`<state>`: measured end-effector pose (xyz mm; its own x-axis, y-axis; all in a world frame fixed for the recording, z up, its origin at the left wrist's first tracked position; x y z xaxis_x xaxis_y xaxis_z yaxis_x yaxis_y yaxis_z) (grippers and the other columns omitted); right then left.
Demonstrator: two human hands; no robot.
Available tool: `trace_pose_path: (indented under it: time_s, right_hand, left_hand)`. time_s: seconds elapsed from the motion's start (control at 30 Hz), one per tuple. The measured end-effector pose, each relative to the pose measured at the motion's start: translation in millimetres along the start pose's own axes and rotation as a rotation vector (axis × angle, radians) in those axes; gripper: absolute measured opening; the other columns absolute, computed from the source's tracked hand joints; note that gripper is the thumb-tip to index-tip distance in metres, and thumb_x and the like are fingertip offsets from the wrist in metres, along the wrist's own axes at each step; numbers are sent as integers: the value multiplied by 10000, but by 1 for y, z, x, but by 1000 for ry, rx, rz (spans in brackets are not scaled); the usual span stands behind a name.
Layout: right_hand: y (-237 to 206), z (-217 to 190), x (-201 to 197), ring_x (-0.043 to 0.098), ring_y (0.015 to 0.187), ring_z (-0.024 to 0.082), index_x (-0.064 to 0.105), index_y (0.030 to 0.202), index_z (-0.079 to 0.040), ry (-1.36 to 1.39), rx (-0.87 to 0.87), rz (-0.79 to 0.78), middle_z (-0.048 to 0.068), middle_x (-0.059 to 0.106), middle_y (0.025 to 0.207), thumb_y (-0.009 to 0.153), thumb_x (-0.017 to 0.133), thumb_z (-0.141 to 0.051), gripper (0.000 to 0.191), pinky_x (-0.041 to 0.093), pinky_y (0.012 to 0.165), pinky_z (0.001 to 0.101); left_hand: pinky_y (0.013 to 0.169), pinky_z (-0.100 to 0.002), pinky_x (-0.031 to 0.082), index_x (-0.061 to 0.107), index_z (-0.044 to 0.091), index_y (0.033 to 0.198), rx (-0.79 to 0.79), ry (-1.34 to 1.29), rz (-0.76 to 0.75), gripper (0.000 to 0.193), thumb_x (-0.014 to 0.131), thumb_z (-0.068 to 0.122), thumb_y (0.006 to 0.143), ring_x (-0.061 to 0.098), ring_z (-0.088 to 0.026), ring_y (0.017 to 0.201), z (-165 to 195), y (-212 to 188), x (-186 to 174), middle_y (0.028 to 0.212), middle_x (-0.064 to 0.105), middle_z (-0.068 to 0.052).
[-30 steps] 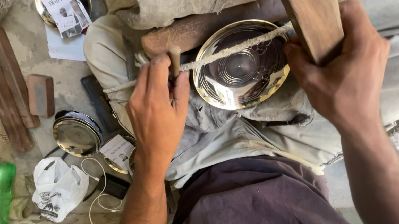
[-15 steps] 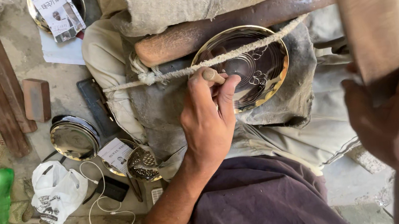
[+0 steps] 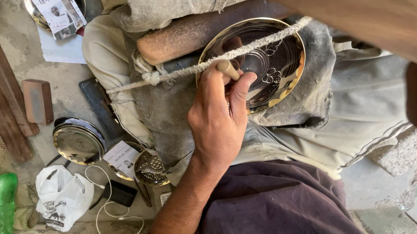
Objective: The person sits on the floor holding a brass plate on a cloth-covered lap pad and engraves decorative patterns into it. They use a small punch held in one hand and strike it with a wooden mallet, repositioning the punch repeatedly to work pattern details across the plate surface.
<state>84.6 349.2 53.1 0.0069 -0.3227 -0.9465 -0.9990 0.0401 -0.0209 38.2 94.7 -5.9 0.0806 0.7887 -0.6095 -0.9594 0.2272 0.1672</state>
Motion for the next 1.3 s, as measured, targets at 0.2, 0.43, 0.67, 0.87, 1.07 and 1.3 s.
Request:
trace_pose_path:
  time_s: [0.2, 0.43, 0.67, 0.87, 1.07, 1.3]
  right_hand:
    - [-11, 11, 2, 701, 848, 259, 512, 1349, 68, -39, 8, -19, 220, 678, 1063, 1047, 690, 12, 355, 576, 756, 345]
    - [-42, 17, 13, 699, 856, 273, 523, 1331, 65, -26, 60, -30, 222, 673, 1061, 1030, 686, 13, 345, 577, 772, 357]
    - [-60, 20, 23, 697, 864, 287, 534, 1313, 62, -16, 109, -34, 224, 667, 1059, 1014, 681, 13, 337, 579, 789, 370]
    - [-99, 9, 23, 695, 871, 299, 544, 1298, 59, -10, 254, -97, 225, 663, 1058, 1000, 678, 14, 330, 580, 803, 381]
    - [-139, -8, 41, 694, 866, 305, 546, 1294, 60, 10, 432, -85, 217, 663, 1023, 982, 688, 7, 347, 575, 806, 387]
    - [-153, 23, 48, 677, 647, 248, 630, 1053, 102, 175, 371, -63, 220, 694, 862, 964, 732, 19, 158, 536, 562, 293]
  left_hand:
    - [818, -286, 663, 572, 70, 1328, 118, -45, -114, 369, 733, 247, 1047, 758, -185, 989, -3, 11, 6, 1113, 707, -52]
    - [807, -308, 665, 548, 99, 1343, 140, -2, -212, 419, 755, 251, 1011, 767, -206, 1016, -3, 14, 3, 1166, 720, -72]
    - [535, -216, 604, 579, 74, 1325, 314, 30, -411, 280, 647, 163, 1068, 743, -177, 799, 1, 28, 16, 1001, 710, -110]
    - [470, -244, 529, 622, 101, 1284, 429, 55, -701, 220, 556, 74, 1075, 691, -146, 626, 10, 49, 19, 787, 637, -65]
    - [493, -244, 581, 635, 131, 1275, 514, 64, -792, 275, 602, 38, 1018, 696, -138, 617, 21, 56, 20, 760, 638, -47]
    - [649, -219, 598, 567, 86, 1314, 351, -16, -360, 278, 690, 139, 1071, 769, -151, 918, 3, 38, -5, 1092, 726, -75]
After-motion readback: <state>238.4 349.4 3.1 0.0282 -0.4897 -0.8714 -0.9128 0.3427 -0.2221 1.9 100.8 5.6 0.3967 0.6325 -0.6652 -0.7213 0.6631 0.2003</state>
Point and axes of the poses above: each hand's wrist, its own y-axis towards the middle knuckle, its own x-axis out of the palm, z = x × y, the point moved 3 cm from there along y, towards the middle knuckle
